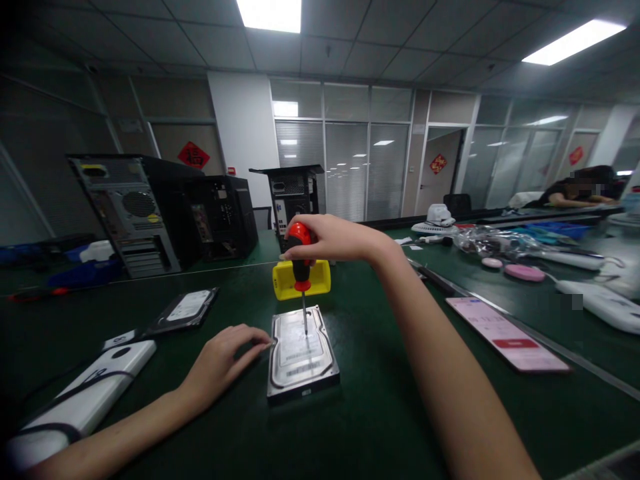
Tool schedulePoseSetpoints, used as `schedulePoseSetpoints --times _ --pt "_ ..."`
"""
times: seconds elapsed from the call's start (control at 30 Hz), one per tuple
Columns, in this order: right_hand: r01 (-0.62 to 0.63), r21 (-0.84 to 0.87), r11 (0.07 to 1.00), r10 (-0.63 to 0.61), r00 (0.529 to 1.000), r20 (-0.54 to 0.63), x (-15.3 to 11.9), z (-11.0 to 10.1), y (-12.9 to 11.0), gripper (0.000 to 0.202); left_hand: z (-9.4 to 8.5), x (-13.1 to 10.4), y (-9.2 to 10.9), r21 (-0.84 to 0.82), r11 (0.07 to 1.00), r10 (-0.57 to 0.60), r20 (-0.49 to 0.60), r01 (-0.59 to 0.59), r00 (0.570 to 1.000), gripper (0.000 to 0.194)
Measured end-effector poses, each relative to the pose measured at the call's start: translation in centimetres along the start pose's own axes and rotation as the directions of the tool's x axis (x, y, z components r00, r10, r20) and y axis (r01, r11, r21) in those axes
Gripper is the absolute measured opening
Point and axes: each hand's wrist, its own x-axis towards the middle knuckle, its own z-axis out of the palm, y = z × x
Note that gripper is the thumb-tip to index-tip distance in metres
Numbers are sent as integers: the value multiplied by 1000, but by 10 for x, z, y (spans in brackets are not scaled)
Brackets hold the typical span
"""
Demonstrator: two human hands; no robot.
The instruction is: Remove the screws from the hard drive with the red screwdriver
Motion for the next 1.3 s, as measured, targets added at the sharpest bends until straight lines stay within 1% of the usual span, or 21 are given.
schedulePoseSetpoints --times 0.33,0.6,0.77,0.97,1.2,1.3 --pt "-18 13 1000 18 1000 17 0 0 -3 52 1 1 1 28 998 56 -50 -55 997 13" --pt "6 11 1000 -6 1000 13 2 0 -1 50 0 1 1 60 990 133 -39 -131 990 14" --pt "-4 24 1000 3 1000 15 1 1 -1 49 1 0 1 78 983 168 -38 -165 985 14" --pt "-12 16 1000 12 1000 9 1 1 -1 50 0 1 2 100 983 158 -39 -153 987 14" --pt "-30 25 999 29 999 17 1 1 -2 47 0 2 0 147 981 138 -91 -124 986 13" --pt "-25 40 999 24 999 20 1 1 -2 47 0 2 0 175 977 136 -81 -120 987 14"
